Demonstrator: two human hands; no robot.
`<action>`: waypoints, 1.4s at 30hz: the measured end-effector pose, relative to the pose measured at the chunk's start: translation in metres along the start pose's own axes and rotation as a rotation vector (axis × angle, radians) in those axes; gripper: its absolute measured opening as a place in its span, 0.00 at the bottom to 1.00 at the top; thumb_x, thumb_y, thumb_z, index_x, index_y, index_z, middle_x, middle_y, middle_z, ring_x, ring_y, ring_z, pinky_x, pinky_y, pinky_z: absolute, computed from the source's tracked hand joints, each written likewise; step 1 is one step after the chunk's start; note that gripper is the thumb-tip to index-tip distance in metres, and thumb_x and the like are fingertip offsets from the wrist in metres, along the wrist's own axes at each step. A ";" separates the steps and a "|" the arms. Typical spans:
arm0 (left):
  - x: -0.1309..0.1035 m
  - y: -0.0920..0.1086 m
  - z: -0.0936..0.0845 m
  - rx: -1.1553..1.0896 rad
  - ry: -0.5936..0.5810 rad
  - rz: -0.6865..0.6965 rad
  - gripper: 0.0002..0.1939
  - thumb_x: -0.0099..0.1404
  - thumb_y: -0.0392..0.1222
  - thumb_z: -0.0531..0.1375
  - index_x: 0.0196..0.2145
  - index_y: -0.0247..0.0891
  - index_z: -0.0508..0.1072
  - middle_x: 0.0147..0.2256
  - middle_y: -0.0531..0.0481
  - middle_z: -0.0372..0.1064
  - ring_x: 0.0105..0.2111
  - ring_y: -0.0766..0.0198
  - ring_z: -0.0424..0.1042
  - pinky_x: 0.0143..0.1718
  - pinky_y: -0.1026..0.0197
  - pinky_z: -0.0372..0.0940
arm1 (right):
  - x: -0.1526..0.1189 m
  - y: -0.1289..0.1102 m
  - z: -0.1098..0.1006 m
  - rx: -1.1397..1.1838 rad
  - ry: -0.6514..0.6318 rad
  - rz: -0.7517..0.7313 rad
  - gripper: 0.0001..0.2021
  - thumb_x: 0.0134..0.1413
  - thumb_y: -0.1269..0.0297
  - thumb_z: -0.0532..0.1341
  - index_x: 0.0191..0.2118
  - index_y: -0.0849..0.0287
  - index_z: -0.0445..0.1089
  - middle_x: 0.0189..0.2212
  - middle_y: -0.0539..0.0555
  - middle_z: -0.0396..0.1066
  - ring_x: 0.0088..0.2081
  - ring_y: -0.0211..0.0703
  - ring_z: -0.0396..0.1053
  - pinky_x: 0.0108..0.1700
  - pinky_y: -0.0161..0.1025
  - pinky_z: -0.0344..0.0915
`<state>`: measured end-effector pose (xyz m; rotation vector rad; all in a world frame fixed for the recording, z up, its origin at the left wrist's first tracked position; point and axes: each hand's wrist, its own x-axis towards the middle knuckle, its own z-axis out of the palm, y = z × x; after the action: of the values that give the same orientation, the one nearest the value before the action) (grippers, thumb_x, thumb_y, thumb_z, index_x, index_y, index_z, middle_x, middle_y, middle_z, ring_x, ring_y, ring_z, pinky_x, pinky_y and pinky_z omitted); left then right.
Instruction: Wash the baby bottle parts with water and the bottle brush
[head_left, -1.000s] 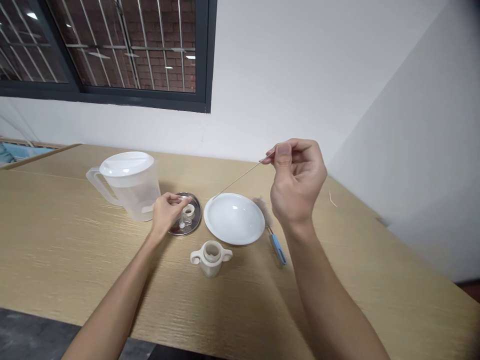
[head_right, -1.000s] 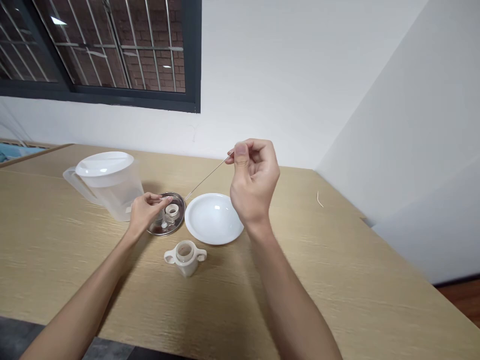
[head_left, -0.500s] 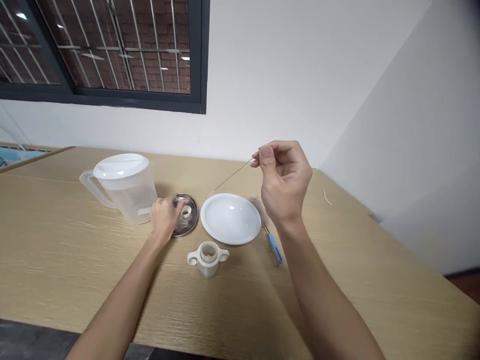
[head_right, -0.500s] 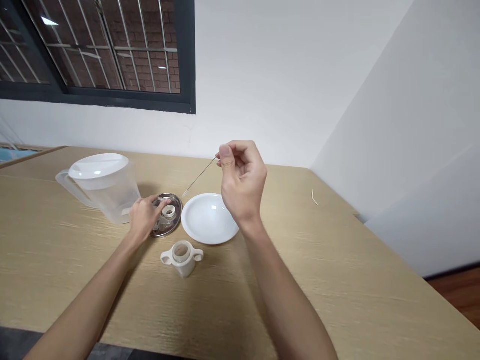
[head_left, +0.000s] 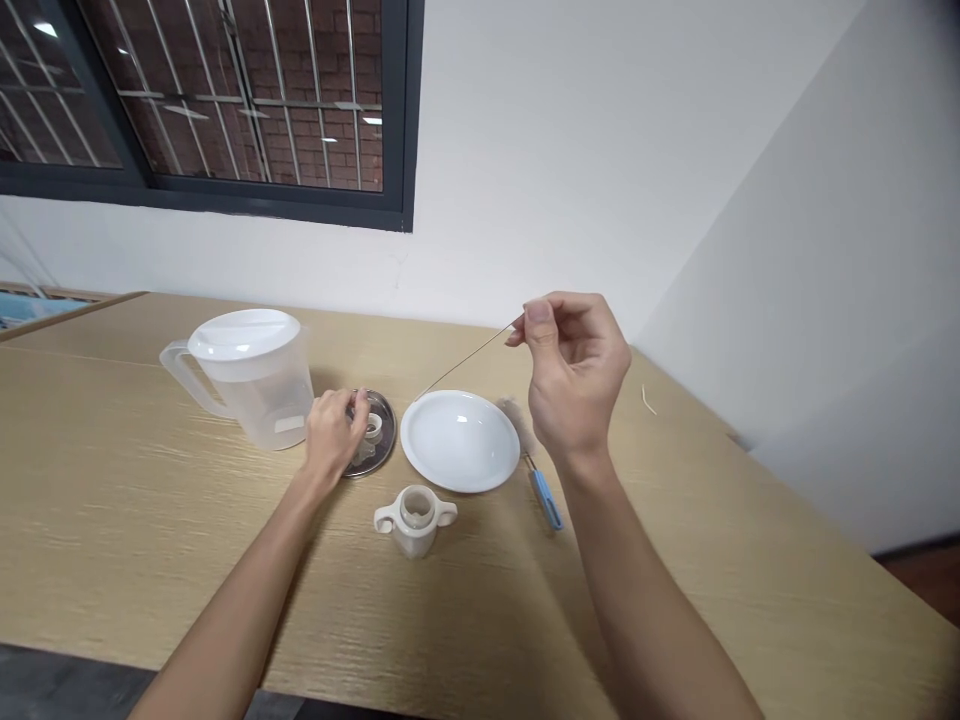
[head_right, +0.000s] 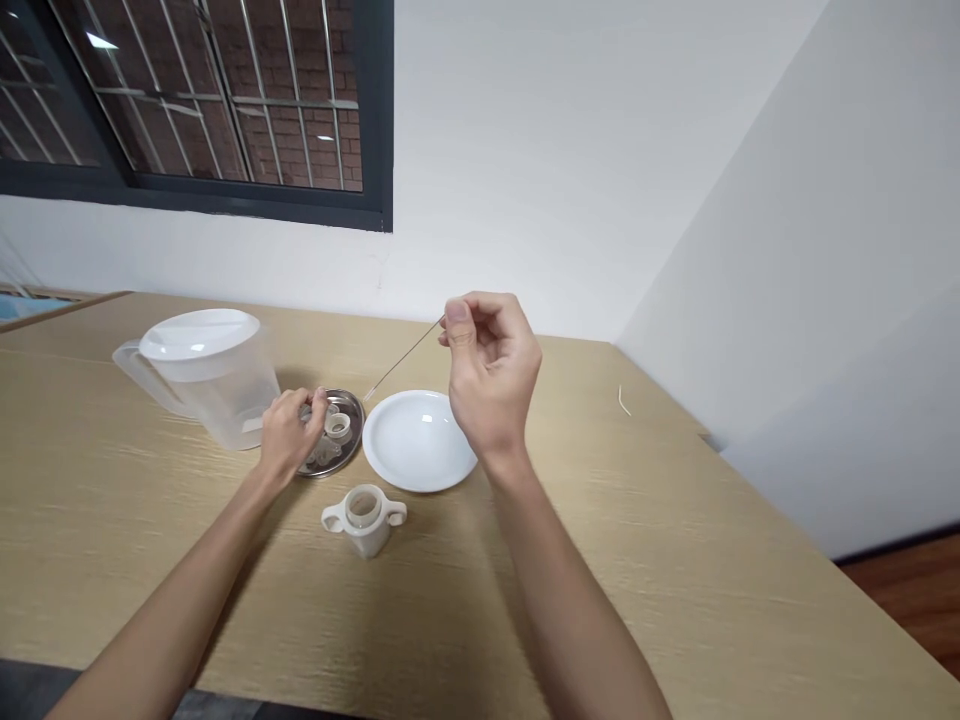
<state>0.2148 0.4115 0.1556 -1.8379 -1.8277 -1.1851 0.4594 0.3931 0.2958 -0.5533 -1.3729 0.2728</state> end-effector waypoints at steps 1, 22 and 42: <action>0.000 0.000 -0.001 -0.017 0.015 0.008 0.19 0.72 0.47 0.50 0.26 0.39 0.70 0.27 0.45 0.72 0.31 0.56 0.69 0.38 0.57 0.59 | 0.000 -0.001 -0.002 -0.001 0.009 0.007 0.06 0.64 0.60 0.62 0.36 0.55 0.67 0.30 0.47 0.68 0.31 0.36 0.70 0.36 0.37 0.72; -0.008 0.004 -0.003 -0.268 -0.037 0.077 0.27 0.73 0.49 0.49 0.19 0.40 0.72 0.21 0.50 0.73 0.25 0.61 0.71 0.35 0.59 0.61 | -0.083 0.115 -0.111 0.201 0.229 0.905 0.13 0.40 0.60 0.72 0.28 0.61 0.71 0.26 0.52 0.74 0.29 0.39 0.74 0.36 0.35 0.75; -0.014 0.009 -0.007 -0.356 0.096 0.142 0.16 0.71 0.42 0.55 0.25 0.39 0.71 0.25 0.52 0.74 0.27 0.64 0.71 0.33 0.62 0.63 | -0.092 0.109 -0.128 -0.610 -0.295 0.697 0.19 0.58 0.48 0.55 0.36 0.60 0.73 0.28 0.54 0.72 0.31 0.45 0.66 0.35 0.39 0.58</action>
<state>0.2223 0.3955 0.1535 -2.0126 -1.4794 -1.5947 0.5809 0.4124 0.1487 -1.5571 -1.5060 0.5131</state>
